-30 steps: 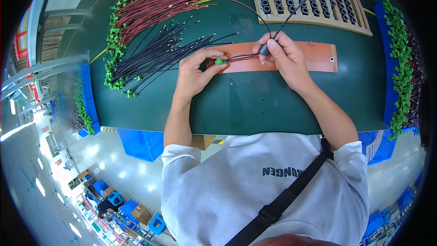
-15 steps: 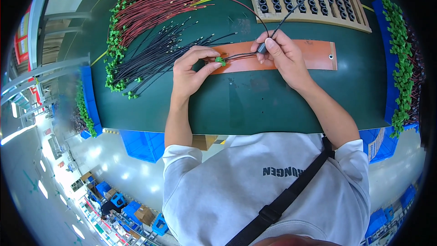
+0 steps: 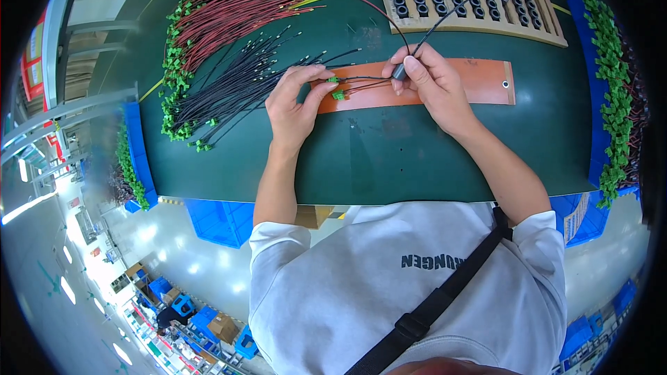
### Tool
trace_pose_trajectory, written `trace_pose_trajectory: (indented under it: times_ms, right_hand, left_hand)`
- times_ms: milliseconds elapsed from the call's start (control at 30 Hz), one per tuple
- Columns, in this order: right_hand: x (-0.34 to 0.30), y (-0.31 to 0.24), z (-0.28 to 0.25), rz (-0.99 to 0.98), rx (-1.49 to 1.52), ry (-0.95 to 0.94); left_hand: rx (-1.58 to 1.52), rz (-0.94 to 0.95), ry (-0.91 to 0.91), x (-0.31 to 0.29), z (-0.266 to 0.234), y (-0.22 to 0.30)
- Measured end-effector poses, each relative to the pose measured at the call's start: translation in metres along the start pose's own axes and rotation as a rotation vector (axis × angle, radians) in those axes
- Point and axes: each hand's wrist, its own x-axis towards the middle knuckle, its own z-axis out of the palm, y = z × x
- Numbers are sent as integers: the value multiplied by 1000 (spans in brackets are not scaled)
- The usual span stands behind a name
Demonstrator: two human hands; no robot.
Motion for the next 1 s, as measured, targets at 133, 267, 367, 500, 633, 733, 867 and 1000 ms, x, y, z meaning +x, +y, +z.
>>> trace_pose_trajectory:
  times_ms: [133,267,367,500,633,733,867,1000]
  right_hand:
    - [0,-2,2,-3,-21,2]
    - [-2,-13,6,91,-69,14]
    - [-2,-11,5,72,-104,-28]
    - [-6,-2,4,-46,-244,-84]
    - [-10,-5,6,73,-333,-158]
    - [-8,-11,7,145,-301,-171]
    - [-5,-11,-3,151,-213,-255]
    - [-4,-19,-2,178,-268,-305]
  left_hand:
    - [122,29,-85,0,4,4]
    - [300,178,-158,11,-1,5]
    - [504,518,-37,12,-2,18]
    - [866,796,-204,45,10,78]
    - [915,916,-379,67,20,60]
    - [815,891,-401,75,13,37]
    - [795,923,-275,84,-18,27]
    - [951,997,-322,79,-56,11]
